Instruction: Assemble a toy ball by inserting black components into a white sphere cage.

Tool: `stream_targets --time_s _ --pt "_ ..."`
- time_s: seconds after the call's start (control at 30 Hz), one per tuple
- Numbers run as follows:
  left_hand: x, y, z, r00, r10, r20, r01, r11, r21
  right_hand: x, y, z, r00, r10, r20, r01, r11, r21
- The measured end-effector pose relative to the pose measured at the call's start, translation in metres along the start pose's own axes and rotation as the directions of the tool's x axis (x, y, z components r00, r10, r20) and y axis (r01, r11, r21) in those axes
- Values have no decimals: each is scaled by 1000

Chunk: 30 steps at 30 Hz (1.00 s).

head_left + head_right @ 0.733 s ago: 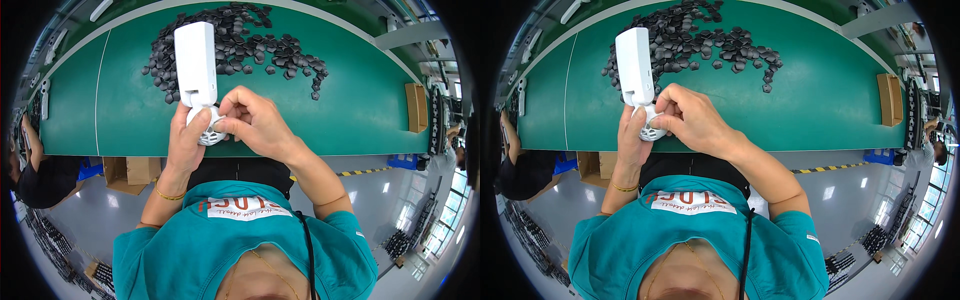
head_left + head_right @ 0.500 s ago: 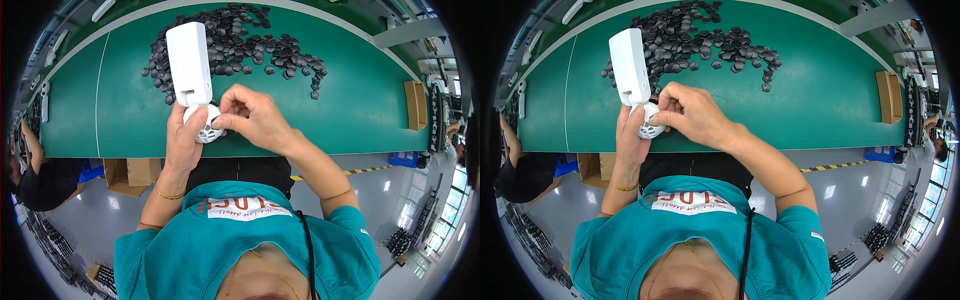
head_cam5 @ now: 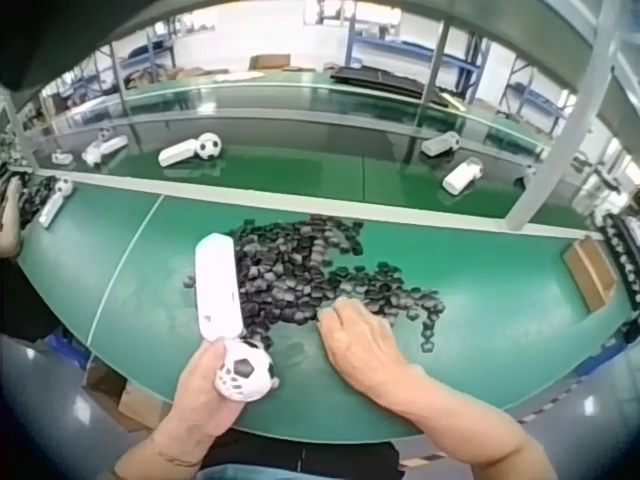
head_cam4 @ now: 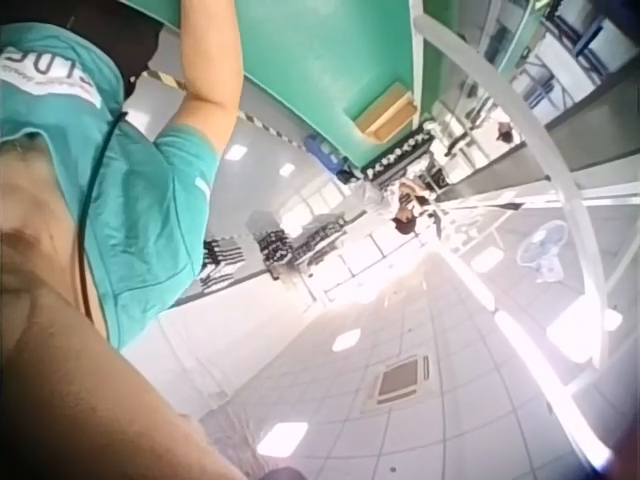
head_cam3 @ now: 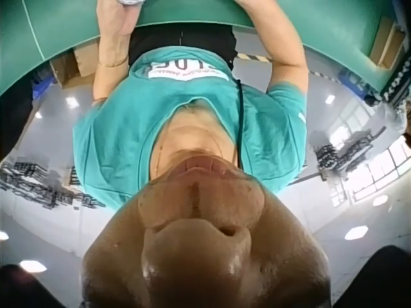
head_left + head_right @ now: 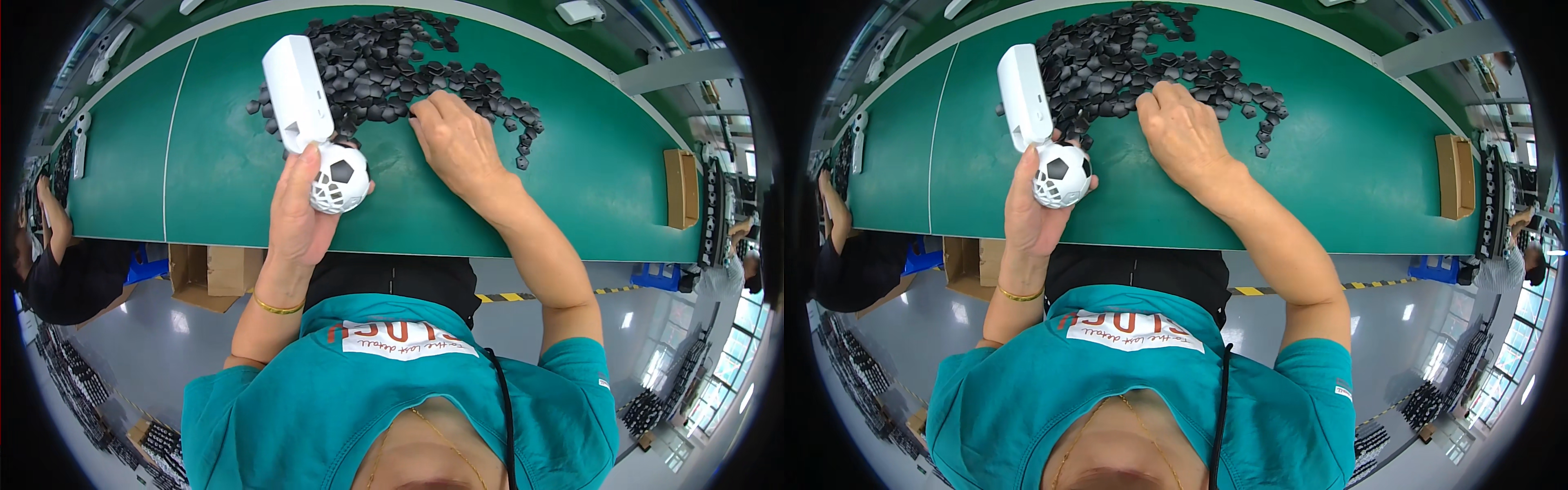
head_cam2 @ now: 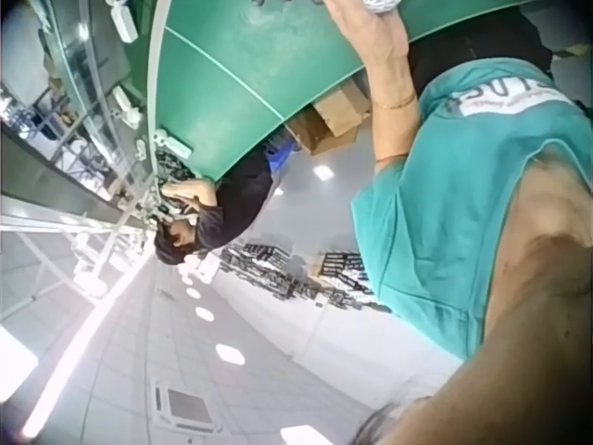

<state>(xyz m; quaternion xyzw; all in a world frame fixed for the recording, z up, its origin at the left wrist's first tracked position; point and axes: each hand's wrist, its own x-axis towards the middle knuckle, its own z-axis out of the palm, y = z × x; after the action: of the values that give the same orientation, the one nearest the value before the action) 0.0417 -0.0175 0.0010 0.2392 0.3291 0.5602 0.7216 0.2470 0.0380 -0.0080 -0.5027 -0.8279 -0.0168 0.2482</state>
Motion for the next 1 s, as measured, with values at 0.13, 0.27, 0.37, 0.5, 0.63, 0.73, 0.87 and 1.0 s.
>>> stream_targets --time_s 0.13,0.27,0.37,0.5,0.63,0.73,0.87,1.0 --pt "-1 0 4 999 -40 -10 40 999 -34 1 3 -3 999 -39 3 40 999 -27" --pt "0 0 7 999 -34 -33 32 998 -58 5 -12 -20 994 102 26 -105 945 311" --pt "1 0 10 999 -36 -33 35 999 -16 -10 -42 -40 914 284 291 -406 631 661" --pt "4 -2 11 998 -43 -39 41 998 -40 -25 -64 -34 994 94 58 -103 587 803" --pt "0 -2 16 998 -52 -42 50 997 -60 -27 -70 -23 989 12 -145 90 730 678" --pt "1 -3 18 998 -47 -44 44 997 -65 -29 -73 -18 974 83 -213 91 714 694" --pt "0 -3 18 998 -55 -20 54 996 -66 -30 -71 -13 970 116 -213 71 702 708" --pt "-4 -3 18 998 -63 -6 63 997 -46 -30 -70 -20 975 221 -36 -112 621 775"
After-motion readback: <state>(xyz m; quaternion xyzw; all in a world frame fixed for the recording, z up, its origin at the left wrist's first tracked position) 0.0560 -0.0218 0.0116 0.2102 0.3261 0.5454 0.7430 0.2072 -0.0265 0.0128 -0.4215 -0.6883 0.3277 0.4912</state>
